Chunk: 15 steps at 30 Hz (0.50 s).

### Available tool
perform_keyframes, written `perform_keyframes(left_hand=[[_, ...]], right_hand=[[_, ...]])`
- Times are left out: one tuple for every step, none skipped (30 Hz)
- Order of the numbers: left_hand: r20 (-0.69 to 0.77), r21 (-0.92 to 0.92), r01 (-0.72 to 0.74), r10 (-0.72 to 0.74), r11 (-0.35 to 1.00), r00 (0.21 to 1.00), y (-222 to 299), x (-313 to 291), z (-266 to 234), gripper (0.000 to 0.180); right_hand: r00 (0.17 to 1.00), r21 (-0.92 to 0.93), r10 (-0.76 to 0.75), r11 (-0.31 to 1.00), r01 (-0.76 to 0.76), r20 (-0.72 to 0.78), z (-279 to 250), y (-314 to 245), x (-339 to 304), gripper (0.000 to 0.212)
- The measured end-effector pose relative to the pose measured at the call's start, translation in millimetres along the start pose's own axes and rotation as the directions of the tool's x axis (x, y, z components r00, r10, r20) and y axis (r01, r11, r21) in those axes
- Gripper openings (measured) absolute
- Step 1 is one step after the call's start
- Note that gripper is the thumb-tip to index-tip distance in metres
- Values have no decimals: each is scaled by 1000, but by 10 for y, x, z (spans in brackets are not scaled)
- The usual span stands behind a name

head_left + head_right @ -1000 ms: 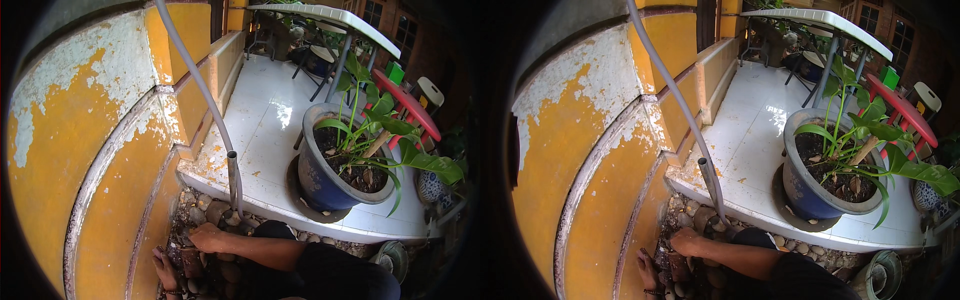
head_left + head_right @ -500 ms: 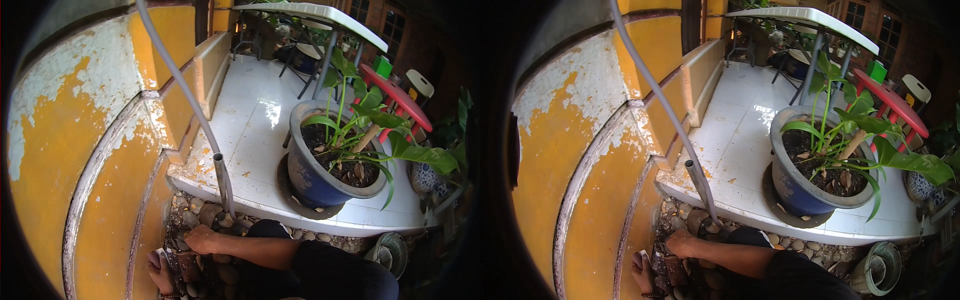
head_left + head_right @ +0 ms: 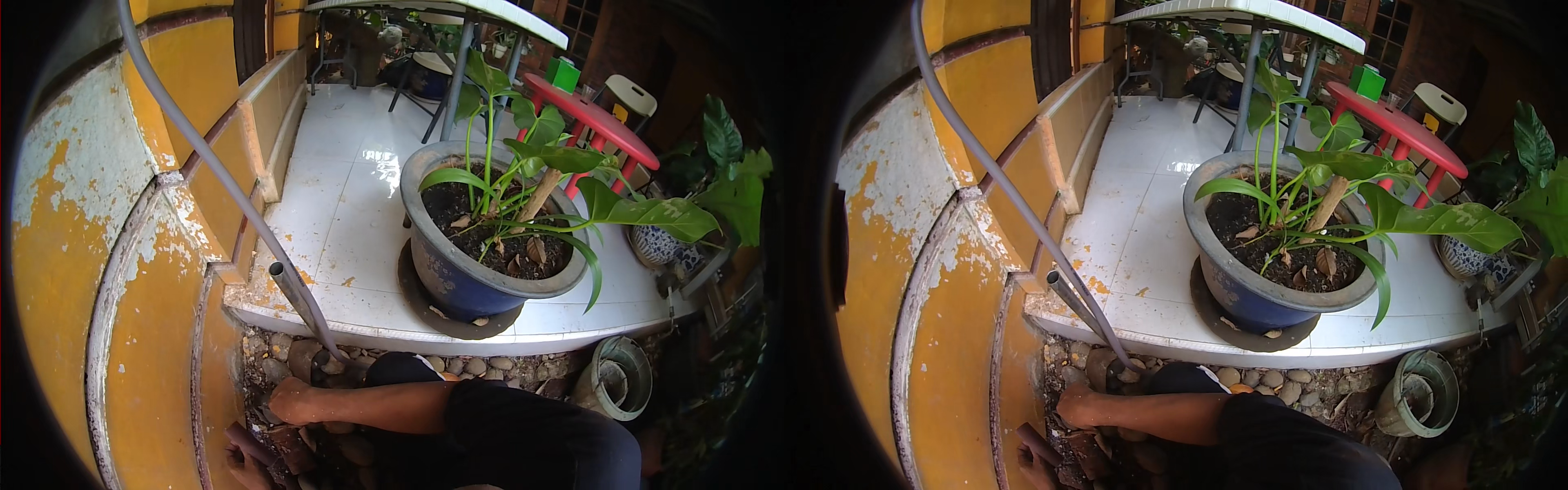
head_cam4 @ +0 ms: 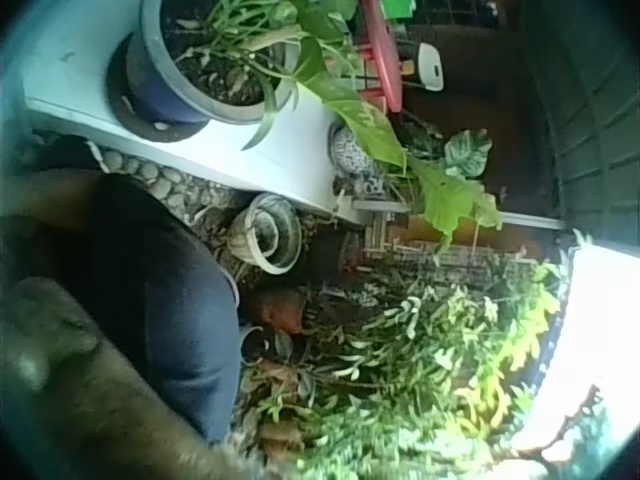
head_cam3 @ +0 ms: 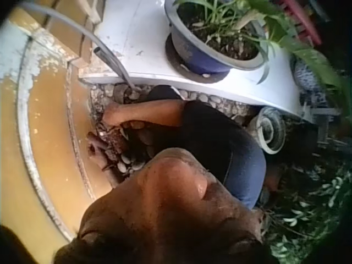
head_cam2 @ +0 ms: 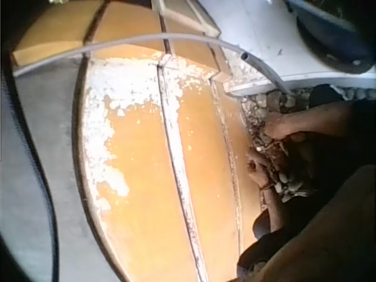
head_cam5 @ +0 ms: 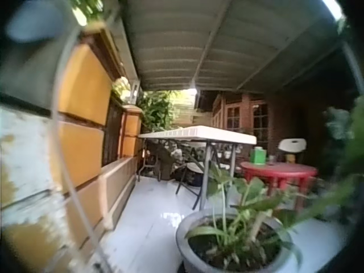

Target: The recorder is scraping and sanding an outdoor wall to remove old paint or debris.

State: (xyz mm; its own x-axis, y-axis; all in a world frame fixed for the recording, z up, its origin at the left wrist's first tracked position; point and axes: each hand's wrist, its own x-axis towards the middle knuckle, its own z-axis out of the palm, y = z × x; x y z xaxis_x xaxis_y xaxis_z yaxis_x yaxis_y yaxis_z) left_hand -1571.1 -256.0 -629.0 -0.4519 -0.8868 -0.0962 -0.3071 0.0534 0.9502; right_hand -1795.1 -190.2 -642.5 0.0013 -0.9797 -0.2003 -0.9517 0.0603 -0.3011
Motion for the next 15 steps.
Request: perform_keyframes(left_hand=[[6,3,1,-1,1000,1000,-27,5,0,52],[-6,78,-50,50,996,999,-94,10,-32,57],[-15,153,-98,101,983,995,-190,24,-68,61],[-16,155,-96,99,983,995,-365,74,-112,61],[-10,156,-194,198,969,980,-609,147,-188,64],[0,154,-291,295,944,956,-816,216,-244,68],[5,152,-292,294,944,956,-930,267,-233,68],[9,144,-199,200,969,980,-1009,315,-203,66],[4,143,-101,102,985,995,-1135,359,-233,65],[-24,160,-93,98,983,995,-1529,436,-486,65],[-73,107,-180,189,978,979,-1700,513,-563,63],[-126,61,-270,276,961,953,-1878,539,-656,61],[-130,70,-261,268,963,954,-1805,483,-667,61],[-176,-31,-180,172,983,969,-1639,474,-447,54],[-208,-135,-96,67,986,976,-1410,451,-196,48]], right_hand=[[1000,4,5,1000,-5,-1,5,6,-5,12],[1000,1,-1,1000,1,5,-11,-8,1,12],[1000,-3,-8,1000,8,11,-34,-24,4,12],[1000,0,-10,1000,10,12,-50,-37,-8,12],[1000,17,-12,1000,12,-17,-71,-74,-23,11],[999,35,-9,999,10,-46,-75,-99,-33,11],[999,35,-3,999,4,-46,-21,-51,-26,11],[999,31,-21,999,22,-50,78,37,-1,11],[997,29,-49,998,51,-54,142,58,27,10],[995,36,-81,996,83,-56,90,-76,60,10],[994,21,-89,996,90,-57,48,-110,30,10],[993,7,-97,995,98,-59,11,-149,9,9],[993,16,-106,994,107,-55,27,-178,19,9],[994,20,-76,997,78,-73,47,-98,-31,9],[995,24,-45,999,47,-90,78,-16,-81,8]])
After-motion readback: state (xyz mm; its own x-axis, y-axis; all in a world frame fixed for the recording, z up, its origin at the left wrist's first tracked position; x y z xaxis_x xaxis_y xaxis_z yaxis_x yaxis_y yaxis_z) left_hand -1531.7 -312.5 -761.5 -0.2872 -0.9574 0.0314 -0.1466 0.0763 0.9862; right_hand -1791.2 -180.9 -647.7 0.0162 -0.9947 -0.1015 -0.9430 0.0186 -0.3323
